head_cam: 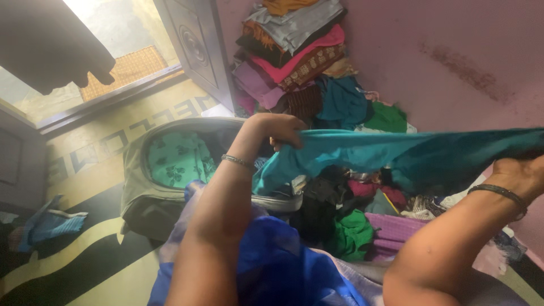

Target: The person folds various garments by hand and places them into a suitcase. Items handled include a green floral cloth, denim shorts, a teal top, a white patterned cloth, a floral top, a purple top, and a dark top.

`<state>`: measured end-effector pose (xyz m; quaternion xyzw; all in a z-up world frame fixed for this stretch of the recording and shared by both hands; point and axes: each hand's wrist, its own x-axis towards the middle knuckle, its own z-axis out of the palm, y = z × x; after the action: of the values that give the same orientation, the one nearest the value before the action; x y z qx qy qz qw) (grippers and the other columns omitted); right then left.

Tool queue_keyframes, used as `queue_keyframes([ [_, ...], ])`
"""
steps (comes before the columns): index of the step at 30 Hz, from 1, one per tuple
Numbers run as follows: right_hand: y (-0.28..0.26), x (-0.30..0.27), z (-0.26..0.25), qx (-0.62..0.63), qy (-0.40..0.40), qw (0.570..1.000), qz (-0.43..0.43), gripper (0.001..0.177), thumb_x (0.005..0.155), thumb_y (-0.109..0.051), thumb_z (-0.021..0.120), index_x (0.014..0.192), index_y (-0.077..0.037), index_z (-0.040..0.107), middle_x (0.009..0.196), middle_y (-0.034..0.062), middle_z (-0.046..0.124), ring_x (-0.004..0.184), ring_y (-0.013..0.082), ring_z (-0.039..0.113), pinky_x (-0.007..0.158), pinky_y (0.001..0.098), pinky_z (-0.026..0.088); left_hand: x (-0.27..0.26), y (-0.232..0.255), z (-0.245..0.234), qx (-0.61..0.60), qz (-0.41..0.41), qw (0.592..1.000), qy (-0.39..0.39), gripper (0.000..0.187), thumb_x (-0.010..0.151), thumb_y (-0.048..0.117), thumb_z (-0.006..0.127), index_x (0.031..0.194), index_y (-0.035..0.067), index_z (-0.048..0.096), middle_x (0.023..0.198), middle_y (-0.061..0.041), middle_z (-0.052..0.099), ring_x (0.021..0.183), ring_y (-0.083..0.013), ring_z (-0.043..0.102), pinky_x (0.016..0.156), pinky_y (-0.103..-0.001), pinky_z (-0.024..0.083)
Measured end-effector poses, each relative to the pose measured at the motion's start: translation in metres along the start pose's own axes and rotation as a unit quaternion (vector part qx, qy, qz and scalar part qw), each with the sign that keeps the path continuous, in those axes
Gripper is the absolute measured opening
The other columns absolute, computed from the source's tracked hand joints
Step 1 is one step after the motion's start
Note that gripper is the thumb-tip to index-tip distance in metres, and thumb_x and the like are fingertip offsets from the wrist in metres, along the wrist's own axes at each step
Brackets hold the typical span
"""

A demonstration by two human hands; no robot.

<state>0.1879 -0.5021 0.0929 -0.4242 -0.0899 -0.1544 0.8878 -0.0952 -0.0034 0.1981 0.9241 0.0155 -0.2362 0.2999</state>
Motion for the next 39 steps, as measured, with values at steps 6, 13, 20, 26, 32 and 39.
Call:
queue_keyframes([
  [6, 0.001, 0.005, -0.024, -0.013, 0.028, 1.0, -0.001, 0.028, 0.1, -0.017, 0.08, 0.109, -0.004, 0.057, 0.109, 0.0126, 0.054, 0.105, 0.0285, 0.054, 0.095, 0.0471, 0.046, -0.007, -0.024, -0.012, -0.038, -0.032, 0.995, 0.092, 0.062, 0.095, 0.065, 0.055, 0.13, 0.015, 0.065, 0.106, -0.011, 0.073, 0.083, -0.0264, 0.073, 0.072, -0.04, 0.06],
  [13, -0.005, 0.005, -0.04, -0.037, 0.047, 0.998, 0.001, 0.025, 0.101, -0.014, 0.081, 0.102, -0.006, 0.057, 0.101, 0.0077, 0.053, 0.096, 0.0236, 0.053, 0.088, 0.0414, 0.046, -0.004, -0.052, -0.023, -0.021, 0.133, 0.971, 0.199, 0.039, 0.083, 0.045, 0.072, 0.103, 0.012, 0.079, 0.088, -0.011, 0.077, 0.08, -0.0255, 0.075, 0.071, -0.04, 0.06],
  [20, 0.003, -0.01, 0.017, -0.063, -0.045, 0.997, -0.01, 0.027, 0.102, -0.011, 0.082, 0.094, -0.009, 0.057, 0.093, 0.0027, 0.052, 0.086, 0.0188, 0.052, 0.081, 0.0358, 0.046, 0.029, -0.065, 0.001, 0.047, 0.122, 0.965, 0.228, 0.027, 0.089, 0.037, 0.069, 0.099, 0.014, 0.079, 0.094, -0.012, 0.077, 0.087, -0.0288, 0.074, 0.08, -0.042, 0.057],
  [26, -0.01, -0.08, 0.134, -0.113, -0.192, 0.974, 0.049, 0.021, 0.101, -0.009, 0.081, 0.089, -0.012, 0.063, 0.087, -0.0019, 0.058, 0.081, 0.0133, 0.055, 0.077, 0.0292, 0.048, 0.061, -0.048, 0.036, 0.082, 0.145, 0.968, 0.189, 0.033, 0.09, 0.042, 0.067, 0.108, 0.016, 0.075, 0.1, -0.014, 0.075, 0.092, -0.0354, 0.071, 0.081, -0.046, 0.055],
  [32, -0.029, -0.164, 0.228, -0.163, -0.272, 0.939, 0.134, 0.008, 0.098, -0.016, 0.078, 0.094, -0.012, 0.073, 0.089, -0.0044, 0.065, 0.083, 0.0081, 0.057, 0.082, 0.0223, 0.048, 0.156, -0.04, 0.13, 0.086, 0.197, 0.973, 0.08, 0.041, 0.086, 0.039, 0.068, 0.117, 0.013, 0.066, 0.106, -0.017, 0.074, 0.098, -0.0361, 0.071, 0.083, -0.048, 0.056],
  [39, -0.046, -0.183, 0.243, -0.049, -0.335, 0.931, 0.138, 0.015, 0.102, -0.02, 0.078, 0.098, -0.008, 0.07, 0.095, -0.0024, 0.064, 0.088, 0.0088, 0.056, 0.082, 0.0238, 0.047, 0.245, -0.072, 0.228, -0.008, 0.293, 0.946, 0.137, 0.042, 0.075, 0.032, 0.077, 0.107, 0.005, 0.071, 0.101, -0.018, 0.075, 0.095, -0.0358, 0.071, 0.084, -0.046, 0.055],
])
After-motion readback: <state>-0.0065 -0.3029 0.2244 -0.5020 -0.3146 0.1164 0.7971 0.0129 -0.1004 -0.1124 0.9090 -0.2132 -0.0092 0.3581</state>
